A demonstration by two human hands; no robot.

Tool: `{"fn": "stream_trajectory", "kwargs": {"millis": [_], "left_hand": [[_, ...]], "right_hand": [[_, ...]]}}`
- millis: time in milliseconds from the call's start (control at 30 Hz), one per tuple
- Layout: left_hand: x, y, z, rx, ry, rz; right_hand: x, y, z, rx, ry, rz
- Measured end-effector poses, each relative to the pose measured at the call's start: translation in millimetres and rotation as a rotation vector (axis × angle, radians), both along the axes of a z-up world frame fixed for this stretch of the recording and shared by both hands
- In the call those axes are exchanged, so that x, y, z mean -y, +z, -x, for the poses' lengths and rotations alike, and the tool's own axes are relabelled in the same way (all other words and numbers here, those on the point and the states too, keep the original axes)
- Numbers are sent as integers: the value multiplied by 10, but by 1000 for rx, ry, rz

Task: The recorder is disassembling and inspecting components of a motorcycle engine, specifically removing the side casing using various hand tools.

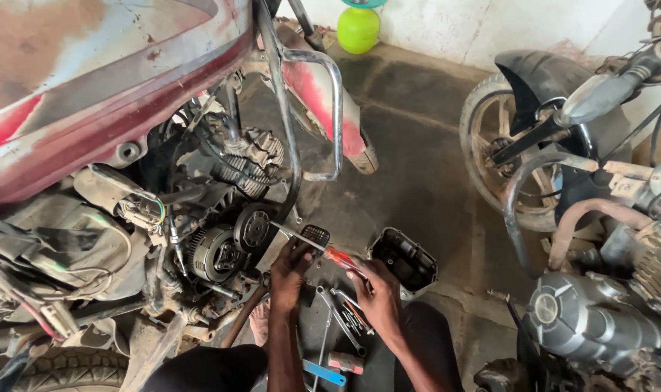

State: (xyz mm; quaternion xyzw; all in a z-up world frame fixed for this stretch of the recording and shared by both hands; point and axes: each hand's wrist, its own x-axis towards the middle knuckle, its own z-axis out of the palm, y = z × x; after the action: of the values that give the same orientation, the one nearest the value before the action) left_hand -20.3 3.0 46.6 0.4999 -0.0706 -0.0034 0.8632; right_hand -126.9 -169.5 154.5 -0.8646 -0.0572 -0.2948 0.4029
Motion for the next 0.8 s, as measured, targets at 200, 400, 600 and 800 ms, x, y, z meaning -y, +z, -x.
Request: {"fn": "stream_trajectory", "kwargs": {"millis": [200,400,600,800], "left_hand": [[-39,-47,-23,-66,-44,4],[-37,11,-30,-96,-48,8],[-65,53,-11,-89,-57,-32],[-58,144,20,-138,-69,37]], "right_hand": [[4,6,-56,-19,1,-2],[-14,47,-96,-8,6,45],[4,49,-126,57,5,81],[16,83,-142,102,24,100]]}}
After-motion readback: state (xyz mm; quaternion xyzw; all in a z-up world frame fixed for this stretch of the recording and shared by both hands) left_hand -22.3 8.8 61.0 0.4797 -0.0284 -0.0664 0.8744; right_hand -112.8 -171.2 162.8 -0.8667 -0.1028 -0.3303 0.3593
